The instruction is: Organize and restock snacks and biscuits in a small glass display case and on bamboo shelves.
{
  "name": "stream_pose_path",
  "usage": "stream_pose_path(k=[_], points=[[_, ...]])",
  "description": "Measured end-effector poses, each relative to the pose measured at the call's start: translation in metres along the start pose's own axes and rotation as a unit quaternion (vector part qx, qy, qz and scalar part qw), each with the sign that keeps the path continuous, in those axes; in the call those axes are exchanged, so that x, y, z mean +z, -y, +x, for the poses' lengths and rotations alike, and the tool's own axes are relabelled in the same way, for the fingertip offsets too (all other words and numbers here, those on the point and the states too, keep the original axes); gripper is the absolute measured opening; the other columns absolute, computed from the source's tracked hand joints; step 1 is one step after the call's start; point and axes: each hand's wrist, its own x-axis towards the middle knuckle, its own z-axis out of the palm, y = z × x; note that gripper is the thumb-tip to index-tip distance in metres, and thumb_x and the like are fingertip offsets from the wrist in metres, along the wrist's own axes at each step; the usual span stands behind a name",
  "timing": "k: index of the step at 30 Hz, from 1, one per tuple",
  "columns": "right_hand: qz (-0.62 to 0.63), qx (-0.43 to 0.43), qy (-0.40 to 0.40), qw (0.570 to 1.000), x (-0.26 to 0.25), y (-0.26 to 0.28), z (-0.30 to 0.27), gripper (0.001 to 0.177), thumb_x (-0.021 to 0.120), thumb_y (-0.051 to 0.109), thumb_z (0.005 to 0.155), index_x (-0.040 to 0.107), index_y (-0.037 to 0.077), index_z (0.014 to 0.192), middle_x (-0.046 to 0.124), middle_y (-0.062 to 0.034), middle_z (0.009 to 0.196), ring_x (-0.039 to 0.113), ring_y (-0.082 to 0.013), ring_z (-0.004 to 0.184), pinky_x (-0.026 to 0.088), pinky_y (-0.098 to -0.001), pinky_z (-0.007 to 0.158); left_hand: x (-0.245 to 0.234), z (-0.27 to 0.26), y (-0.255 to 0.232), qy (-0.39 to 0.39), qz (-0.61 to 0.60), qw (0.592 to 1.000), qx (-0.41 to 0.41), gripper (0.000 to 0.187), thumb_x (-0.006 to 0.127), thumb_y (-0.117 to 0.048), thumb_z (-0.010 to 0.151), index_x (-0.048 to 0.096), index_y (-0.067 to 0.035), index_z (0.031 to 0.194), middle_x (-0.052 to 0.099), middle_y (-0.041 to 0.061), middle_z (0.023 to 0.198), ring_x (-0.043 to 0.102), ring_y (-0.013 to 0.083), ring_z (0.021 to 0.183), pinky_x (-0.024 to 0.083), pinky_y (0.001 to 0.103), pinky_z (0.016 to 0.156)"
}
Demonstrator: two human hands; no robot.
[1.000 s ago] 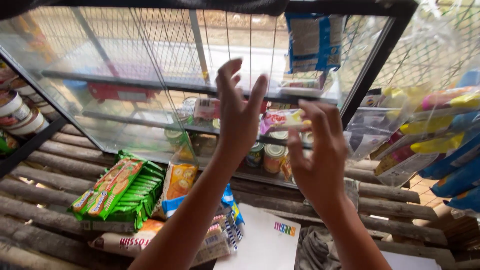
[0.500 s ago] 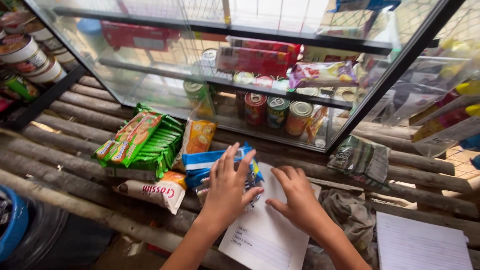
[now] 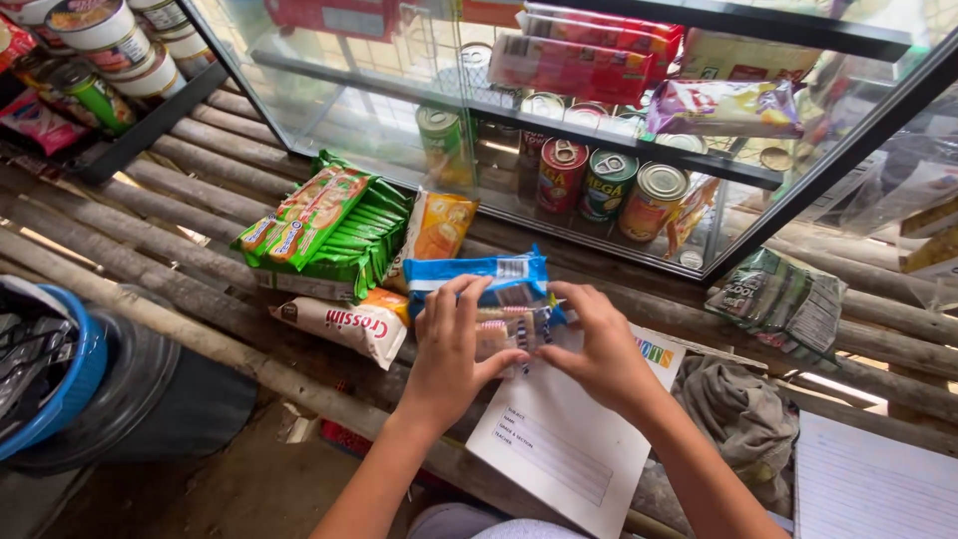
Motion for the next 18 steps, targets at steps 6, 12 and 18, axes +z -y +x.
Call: stream_pose_path(k=[6,12,18], points=[[0.091,0.096,-0.010,0.991,0.011,-0.024,0.003,0.056,0.081,0.002,0.072,0.065,0.004,0.125,0.071,-0.0098,0.105,0.070,-0.0169,0.096,0.062,-0.0310,0.081,-0.014,-0.018,0.002,-0.011,0.046,0.999,0.010,0.102,0.091,-0.042,0.064,0.040,-0.014,0.148,0.043,0.013,0.145,0.041,0.0361,0.134,0.031,0.056,0.107],[0.262,0.186,0.036,0.946,0.007,-0.025,0.020,0.051,0.074,0.002,0.080,0.062,0.000,0.129,0.071,-0.0089,0.108,0.067,-0.0146,0.099,0.058,-0.0307,0.087,-0.016,-0.027,0.011,-0.005,0.034,0.999,-0.018,0.102,0.093,-0.035,0.062,0.041,-0.018,0.148,0.044,0.010,0.145,0.041,0.0338,0.136,0.032,0.054,0.108],[0.389,0.274,0.042,0.878,0.023,-0.086,0.037,0.045,0.069,0.022,0.094,0.060,-0.007,0.128,0.067,-0.0110,0.110,0.062,-0.0164,0.094,0.051,-0.0310,0.080,-0.015,-0.026,0.015,0.005,0.013,1.000,-0.026,0.091,0.093,-0.030,0.064,0.047,-0.022,0.143,0.049,0.006,0.139,0.044,0.0300,0.133,0.034,0.051,0.107]])
